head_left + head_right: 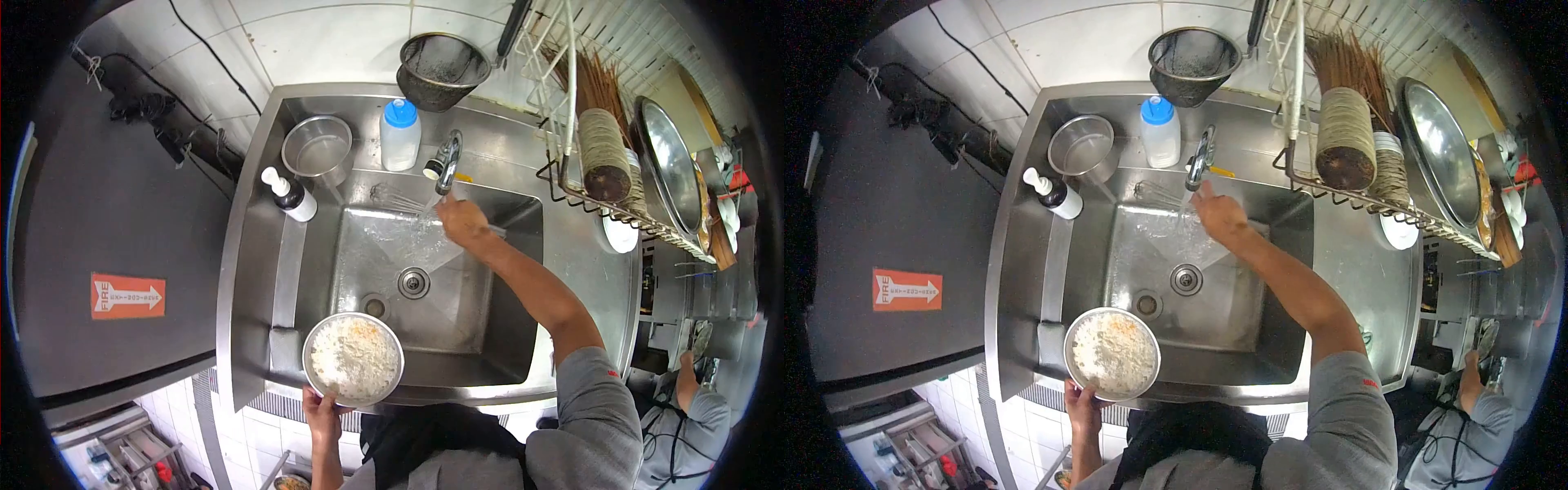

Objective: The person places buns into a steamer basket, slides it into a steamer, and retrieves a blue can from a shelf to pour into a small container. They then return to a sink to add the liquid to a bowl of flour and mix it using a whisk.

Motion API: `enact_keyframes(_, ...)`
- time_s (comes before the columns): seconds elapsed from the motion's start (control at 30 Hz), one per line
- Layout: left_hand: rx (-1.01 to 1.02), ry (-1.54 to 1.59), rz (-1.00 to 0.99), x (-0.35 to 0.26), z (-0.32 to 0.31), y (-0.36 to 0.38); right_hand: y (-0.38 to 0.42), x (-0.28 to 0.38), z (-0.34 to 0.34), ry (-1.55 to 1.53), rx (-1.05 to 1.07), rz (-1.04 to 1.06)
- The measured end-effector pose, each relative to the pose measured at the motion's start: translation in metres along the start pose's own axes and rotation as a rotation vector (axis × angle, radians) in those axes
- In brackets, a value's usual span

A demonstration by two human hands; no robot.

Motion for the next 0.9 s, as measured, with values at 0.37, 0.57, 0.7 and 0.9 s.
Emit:
enact_keyframes(0.37, 0.008, 0.042, -0.014, -0.010, -0.012, 0.002, -0.003, -0.035, -0.036, -0.166, -0.040, -0.236)
enact_keyframes(0.57, 0.009, 0.064, -0.016, -0.005, -0.014, 0.000, -0.003, -0.039, -0.039, -0.189, 0.018, -0.270)
enact_keyframes(0.7, 0.039, 0.040, -0.025, -0.001, -0.014, -0.010, 0.000, -0.037, -0.031, -0.199, 0.015, -0.249)
enact_keyframes(0.9, 0.009, -0.066, 0.031, 0.001, -0.032, -0.042, 0.033, -0.019, -0.015, -0.146, -0.096, -0.071)
Point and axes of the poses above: each hand's wrist, its own y-axis away from the middle knuckle, its own z-axis out of the back of the hand, x = y × z, the point moved 4 cm from there along -y, towards the middle knuckle, and after that the axes turned 6 degrees about z, right-handed, at the moved point
